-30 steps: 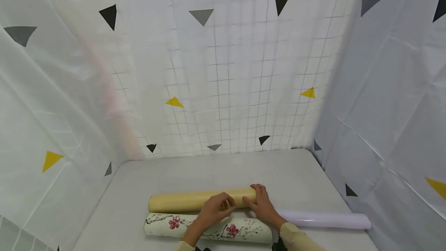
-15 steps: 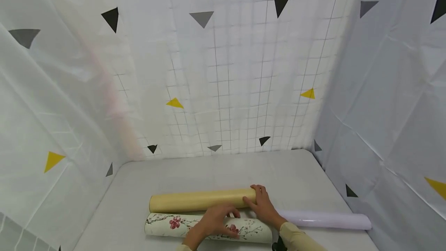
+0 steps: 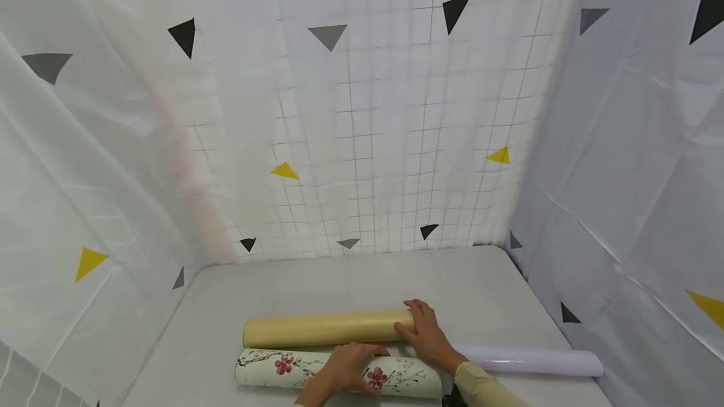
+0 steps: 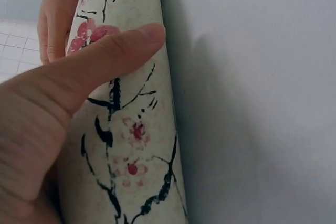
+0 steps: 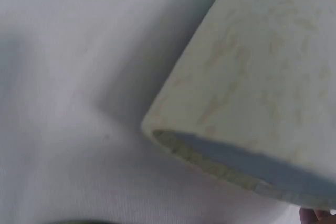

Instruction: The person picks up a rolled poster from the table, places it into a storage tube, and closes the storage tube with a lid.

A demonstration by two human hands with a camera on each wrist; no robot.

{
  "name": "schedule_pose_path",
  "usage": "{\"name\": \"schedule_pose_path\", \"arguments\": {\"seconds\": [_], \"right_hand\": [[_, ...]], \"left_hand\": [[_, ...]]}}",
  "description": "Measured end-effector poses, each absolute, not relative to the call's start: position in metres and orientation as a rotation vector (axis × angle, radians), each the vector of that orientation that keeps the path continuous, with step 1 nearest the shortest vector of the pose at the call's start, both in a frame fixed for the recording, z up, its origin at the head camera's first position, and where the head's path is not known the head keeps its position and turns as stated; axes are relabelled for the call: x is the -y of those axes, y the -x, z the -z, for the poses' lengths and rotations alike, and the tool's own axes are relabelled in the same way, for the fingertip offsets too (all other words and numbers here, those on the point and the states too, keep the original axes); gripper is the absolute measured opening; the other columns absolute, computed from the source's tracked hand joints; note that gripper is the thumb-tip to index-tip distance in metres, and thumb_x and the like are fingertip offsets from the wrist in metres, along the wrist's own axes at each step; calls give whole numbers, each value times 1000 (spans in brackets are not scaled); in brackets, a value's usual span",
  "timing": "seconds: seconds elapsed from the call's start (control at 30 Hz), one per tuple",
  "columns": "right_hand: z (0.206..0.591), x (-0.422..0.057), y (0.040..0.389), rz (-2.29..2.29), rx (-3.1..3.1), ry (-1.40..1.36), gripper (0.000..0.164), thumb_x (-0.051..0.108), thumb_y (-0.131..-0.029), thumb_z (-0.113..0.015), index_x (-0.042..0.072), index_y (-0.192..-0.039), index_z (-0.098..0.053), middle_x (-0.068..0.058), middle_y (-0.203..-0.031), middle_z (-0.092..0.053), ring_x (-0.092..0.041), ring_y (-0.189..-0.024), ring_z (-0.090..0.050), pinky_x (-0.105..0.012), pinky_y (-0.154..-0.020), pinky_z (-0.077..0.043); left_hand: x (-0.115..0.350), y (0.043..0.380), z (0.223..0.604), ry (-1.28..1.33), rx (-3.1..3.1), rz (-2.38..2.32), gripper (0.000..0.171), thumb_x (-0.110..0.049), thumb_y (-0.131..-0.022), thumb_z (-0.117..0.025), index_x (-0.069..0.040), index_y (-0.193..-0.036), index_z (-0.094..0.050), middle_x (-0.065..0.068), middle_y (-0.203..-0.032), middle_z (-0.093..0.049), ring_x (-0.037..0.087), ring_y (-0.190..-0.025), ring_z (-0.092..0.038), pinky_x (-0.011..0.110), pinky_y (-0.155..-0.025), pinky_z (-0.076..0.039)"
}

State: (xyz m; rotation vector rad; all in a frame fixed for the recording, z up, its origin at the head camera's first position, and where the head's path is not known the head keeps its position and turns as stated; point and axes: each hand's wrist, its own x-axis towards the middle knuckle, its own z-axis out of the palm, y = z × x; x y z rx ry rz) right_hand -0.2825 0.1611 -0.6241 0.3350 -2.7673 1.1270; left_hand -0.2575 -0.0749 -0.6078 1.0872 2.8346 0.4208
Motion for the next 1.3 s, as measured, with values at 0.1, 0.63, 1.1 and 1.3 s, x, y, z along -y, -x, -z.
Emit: {"name": "schedule_pose_path", "arguments": {"seconds": [0.1,0.63,1.1,1.3], "right_hand": [[620,-163,281,-1114,2740,-342,54,35,-105,-56,1,-146,-49,-27,-151,-45,-47,-142,-42,-65,-108,-46],[615,-200,299,-884,2419,-429,17,17,-104,-58,16,-100,-75,-3,-110,-70,-24,-99,-62,-47,-81,-53],[599,-269,291,-1258,3072,-681,41,41,-103,-59,9,-128,-63,-10,-131,-63,-27,-114,-55,-41,-90,-49],[604,-280,286,-958,3131,-1005,49,49,-91,-74,14,-125,-67,-6,-127,-62,-18,-113,-50,-39,-94,-48]], "left_hand": [[76,257,608,-1058,-2835,-420,79,-58,-60,-94,-35,-131,-66,-18,-130,-70,5,-111,-69,26,-83,-58],[82,267,606,-1202,-2926,-444,82,-59,-61,-92,-26,-132,-66,-12,-128,-73,8,-112,-70,24,-93,-57],[81,266,609,-1183,-2989,-430,83,-60,-60,-92,-25,-131,-67,-11,-130,-73,10,-113,-71,26,-95,-57],[81,267,610,-1209,-3017,-425,83,-58,-61,-92,-24,-132,-66,-11,-129,-73,9,-112,-71,25,-93,-58]]}}
